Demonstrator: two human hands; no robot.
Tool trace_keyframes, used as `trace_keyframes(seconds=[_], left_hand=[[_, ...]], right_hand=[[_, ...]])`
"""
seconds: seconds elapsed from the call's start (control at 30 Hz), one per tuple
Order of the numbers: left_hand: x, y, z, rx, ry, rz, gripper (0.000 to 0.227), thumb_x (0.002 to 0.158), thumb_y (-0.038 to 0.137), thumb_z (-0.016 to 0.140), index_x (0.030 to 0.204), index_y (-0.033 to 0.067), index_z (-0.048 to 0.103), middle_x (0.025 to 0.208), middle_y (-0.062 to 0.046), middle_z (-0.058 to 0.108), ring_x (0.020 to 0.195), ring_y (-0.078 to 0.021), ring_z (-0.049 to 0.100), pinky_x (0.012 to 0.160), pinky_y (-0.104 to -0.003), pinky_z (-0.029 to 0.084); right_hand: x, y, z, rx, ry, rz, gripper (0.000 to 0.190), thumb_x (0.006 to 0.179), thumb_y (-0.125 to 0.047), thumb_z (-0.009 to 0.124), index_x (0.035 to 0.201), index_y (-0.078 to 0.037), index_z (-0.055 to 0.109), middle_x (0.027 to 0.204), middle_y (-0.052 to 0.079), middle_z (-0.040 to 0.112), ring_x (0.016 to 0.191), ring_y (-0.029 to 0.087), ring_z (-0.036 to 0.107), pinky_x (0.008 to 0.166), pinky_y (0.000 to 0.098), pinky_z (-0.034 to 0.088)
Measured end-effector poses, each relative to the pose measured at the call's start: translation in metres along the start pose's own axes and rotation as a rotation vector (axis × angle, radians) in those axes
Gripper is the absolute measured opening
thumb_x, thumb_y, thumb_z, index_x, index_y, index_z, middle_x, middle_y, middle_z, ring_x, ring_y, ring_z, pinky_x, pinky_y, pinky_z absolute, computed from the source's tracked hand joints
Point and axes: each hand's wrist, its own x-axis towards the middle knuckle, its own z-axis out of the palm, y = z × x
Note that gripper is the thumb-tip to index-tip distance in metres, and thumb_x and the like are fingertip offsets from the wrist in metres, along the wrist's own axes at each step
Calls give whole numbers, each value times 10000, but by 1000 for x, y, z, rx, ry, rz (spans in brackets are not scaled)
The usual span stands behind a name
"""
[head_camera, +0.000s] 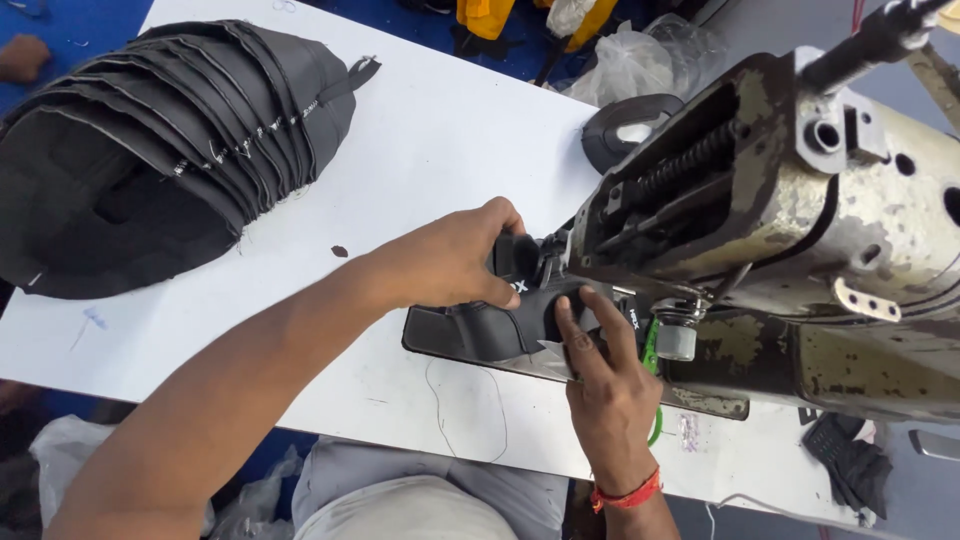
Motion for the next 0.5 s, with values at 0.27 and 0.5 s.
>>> trace_keyframes(seconds=[0.27, 0.5], left_hand=[[-4, 6, 0, -117, -118, -45, 627, 781, 218, 776, 1353, 193, 521, 1005, -66, 711, 953, -210, 697, 834, -386, 497], [-4, -21, 29, -295, -50, 44, 612, 818, 218, 758, 1383, 218, 522, 1115, -49, 715, 1055, -174, 654, 857, -368, 483]], right_hand=[[4, 6, 1, 7, 1, -81, 539, 815, 77, 769, 1287, -182, 742, 1300, 69, 684, 720, 129, 684, 562, 294, 528], [19, 14, -1, -58, 31, -121, 462, 861, 50, 759, 1256, -190, 763, 1233, 30, 712, 863, 183, 731, 570, 298, 527]])
